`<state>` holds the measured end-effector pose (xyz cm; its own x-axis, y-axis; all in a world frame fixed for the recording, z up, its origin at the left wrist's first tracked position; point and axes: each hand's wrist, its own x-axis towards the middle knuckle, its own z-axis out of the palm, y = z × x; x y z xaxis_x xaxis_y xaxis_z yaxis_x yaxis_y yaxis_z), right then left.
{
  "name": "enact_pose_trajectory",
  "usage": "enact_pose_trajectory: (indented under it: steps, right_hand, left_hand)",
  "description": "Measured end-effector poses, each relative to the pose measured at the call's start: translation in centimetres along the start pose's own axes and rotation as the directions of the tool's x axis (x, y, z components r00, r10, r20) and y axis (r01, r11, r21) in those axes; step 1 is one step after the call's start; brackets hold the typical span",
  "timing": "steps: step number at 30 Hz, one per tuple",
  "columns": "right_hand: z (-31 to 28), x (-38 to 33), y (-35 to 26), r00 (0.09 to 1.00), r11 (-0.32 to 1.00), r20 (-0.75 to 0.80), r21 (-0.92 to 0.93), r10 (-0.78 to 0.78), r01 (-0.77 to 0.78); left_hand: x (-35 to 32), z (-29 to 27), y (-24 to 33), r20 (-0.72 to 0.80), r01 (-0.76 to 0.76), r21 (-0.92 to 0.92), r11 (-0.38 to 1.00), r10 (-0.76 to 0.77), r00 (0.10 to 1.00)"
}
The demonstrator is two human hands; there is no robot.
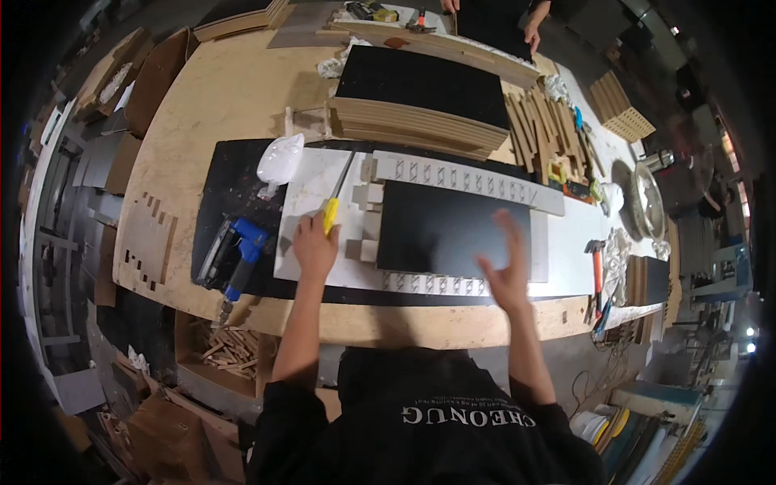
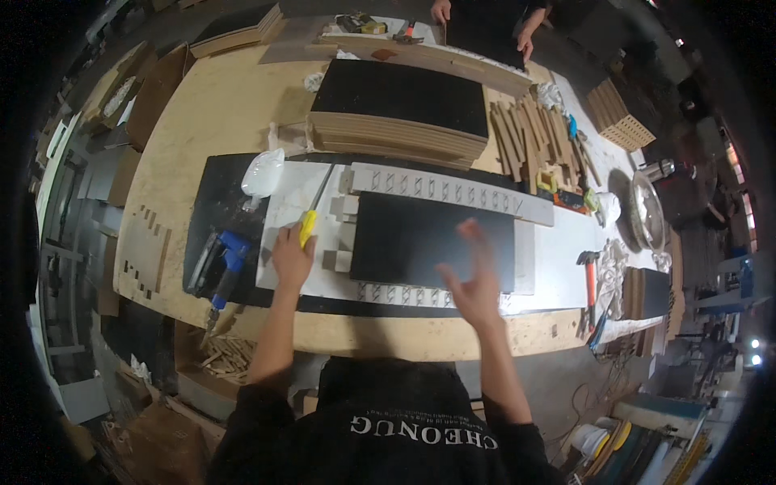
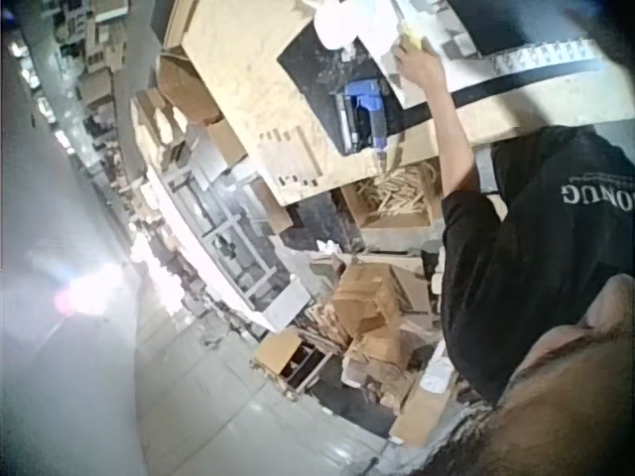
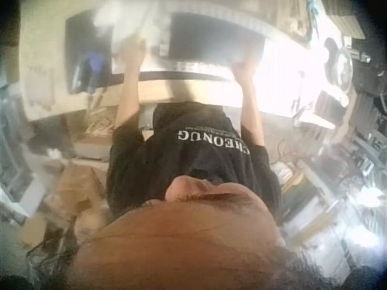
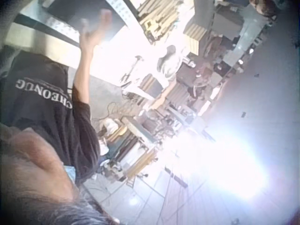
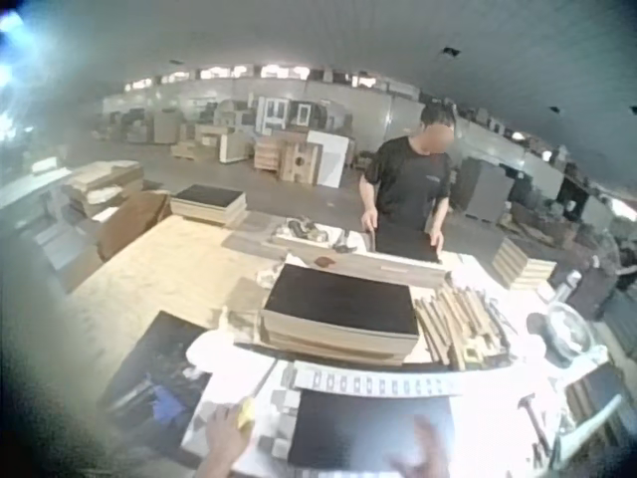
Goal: The person applies glue onto wooden slats from a pouch, aligns the slats on a jig, places a wooden panel on top, and secures the assembly using a nail gun and a hammer.
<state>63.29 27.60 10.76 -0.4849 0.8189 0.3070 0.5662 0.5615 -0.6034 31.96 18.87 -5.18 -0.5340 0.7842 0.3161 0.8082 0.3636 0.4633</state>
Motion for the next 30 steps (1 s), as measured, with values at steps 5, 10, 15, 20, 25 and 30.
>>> enact_pose_trajectory:
  steps: [5, 10, 15, 20, 25, 30]
  right_hand:
    - [10.7, -1.7, 1.0, 0.945, 0.983, 0.326, -0.170, -0.009, 0.068]
    - [14.6, 1.2, -0.1, 0.909, 0.933, 0.413, -0.300, -0.060, 0.198]
    - [14.8, 1.3, -3.4, 0.894, 0.933, 0.424, -0.240, -0.147, 0.268]
    - [15.0, -1.2, -2.8, 0.939, 0.962, 0.340, 0.271, -0.055, -0.042]
    - [15.5, -0.3, -12.1, 0.755, 0.410, 0.642, 0.729, -0.132, -0.549]
    - [9.0, 0.3, -13.7, 0.881, 0.275, 0.448, 0.836, 0.155, -0.474]
  left_hand:
    - [0.7, -1.5, -0.4, 0.079, 0.021, 0.039, 0.999, -0.024, 0.997]
    - [-1.0, -7.5, -6.0, -0.122, 0.194, 0.334, 0.922, -0.161, 0.979]
    - [-5.3, -9.9, -15.4, 0.104, 0.347, 0.333, 0.876, -0.400, 0.910]
    - [-3.6, -11.1, -9.7, -0.018, 0.300, -0.022, 0.954, -0.301, 0.954]
    - [-3.8, -17.4, 3.1, 0.008, 0.178, -0.299, 0.938, -0.184, 0.983]
    - [-2.5, -20.1, 7.2, -0.103, -0.288, -0.418, 0.862, 0.271, 0.957]
